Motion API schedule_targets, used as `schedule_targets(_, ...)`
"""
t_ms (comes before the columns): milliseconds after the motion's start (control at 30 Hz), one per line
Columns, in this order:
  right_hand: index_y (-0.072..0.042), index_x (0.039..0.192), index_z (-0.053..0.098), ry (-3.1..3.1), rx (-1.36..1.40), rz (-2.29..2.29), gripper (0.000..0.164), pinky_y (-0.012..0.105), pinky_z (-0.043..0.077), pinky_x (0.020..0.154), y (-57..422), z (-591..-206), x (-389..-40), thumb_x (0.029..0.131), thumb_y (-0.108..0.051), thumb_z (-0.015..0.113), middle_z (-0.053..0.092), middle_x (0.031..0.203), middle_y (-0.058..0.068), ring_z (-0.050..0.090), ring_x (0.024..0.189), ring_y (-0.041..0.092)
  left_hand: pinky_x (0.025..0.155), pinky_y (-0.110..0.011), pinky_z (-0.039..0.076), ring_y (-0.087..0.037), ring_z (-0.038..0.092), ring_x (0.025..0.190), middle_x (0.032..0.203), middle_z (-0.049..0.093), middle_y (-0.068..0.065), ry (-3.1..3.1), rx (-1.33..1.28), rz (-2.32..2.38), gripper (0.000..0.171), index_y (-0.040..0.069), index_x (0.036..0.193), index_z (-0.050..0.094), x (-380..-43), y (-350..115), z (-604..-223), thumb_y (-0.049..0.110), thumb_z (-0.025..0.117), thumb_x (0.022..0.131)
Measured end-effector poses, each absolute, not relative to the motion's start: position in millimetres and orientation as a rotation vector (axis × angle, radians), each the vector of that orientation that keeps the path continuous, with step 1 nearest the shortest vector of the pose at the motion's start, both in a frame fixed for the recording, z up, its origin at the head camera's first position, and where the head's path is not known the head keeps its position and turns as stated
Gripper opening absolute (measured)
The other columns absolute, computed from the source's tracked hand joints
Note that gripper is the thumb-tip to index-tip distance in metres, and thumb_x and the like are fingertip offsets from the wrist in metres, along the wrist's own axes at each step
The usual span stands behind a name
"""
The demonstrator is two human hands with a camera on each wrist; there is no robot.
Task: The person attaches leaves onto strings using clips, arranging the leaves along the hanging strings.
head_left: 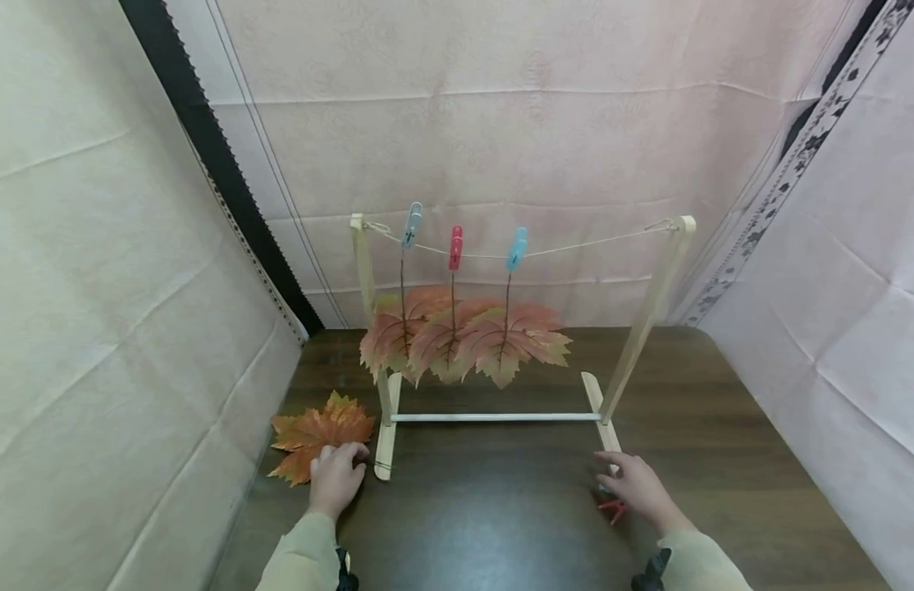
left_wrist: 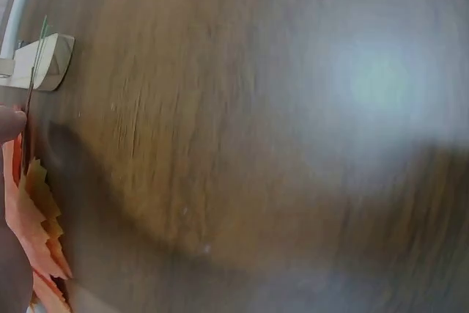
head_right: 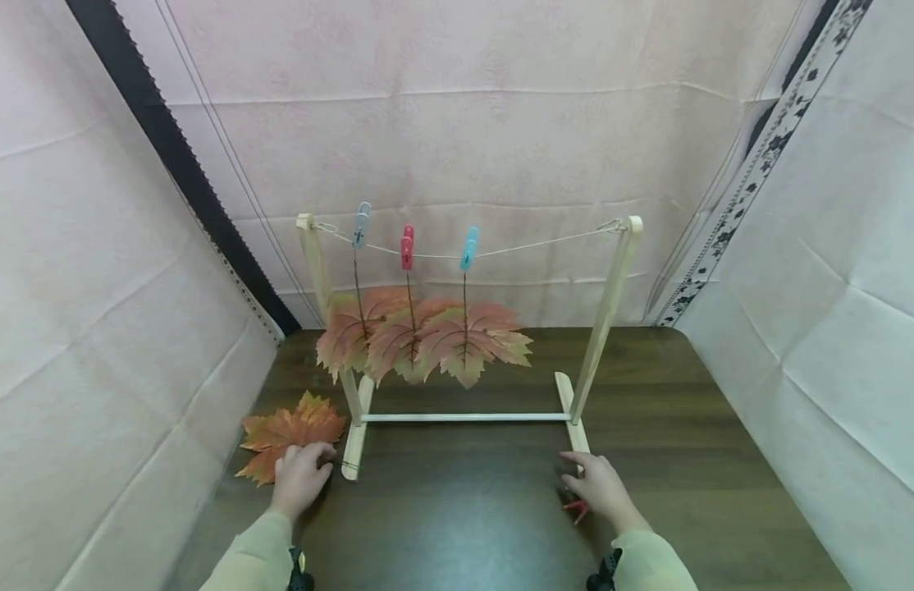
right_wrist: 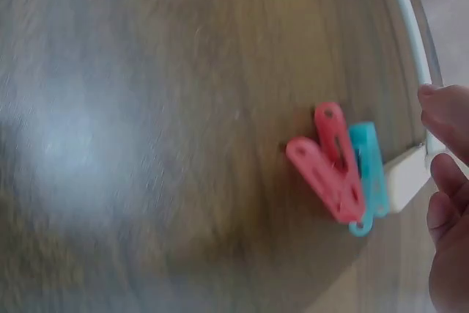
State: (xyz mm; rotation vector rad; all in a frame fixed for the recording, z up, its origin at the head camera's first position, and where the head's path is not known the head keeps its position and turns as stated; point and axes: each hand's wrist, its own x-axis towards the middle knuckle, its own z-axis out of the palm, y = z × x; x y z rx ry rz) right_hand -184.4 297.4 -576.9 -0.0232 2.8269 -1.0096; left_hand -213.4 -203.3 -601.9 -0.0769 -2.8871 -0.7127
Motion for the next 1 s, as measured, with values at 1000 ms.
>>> schedule_targets(1000, -0.001, 0.111, 0.063, 2.997, -0.233, -0.799, 0.039, 0.05, 0.046, 0.084, 313.3, -593.4, -159.3, 0.075, -0.008, 0.076, 0.062, 0.104, 0.012, 0.059, 0.097, 0.031, 0.07, -0.044, 0.038, -0.026, 0.051, 0.083, 0.087, 0.064, 0.0, -2.642, -0.39, -0.336, 0.012, 0.016, 0.086, 0.07, -222.0, -185.9, -600.3, 0.008, 0.074, 0.078)
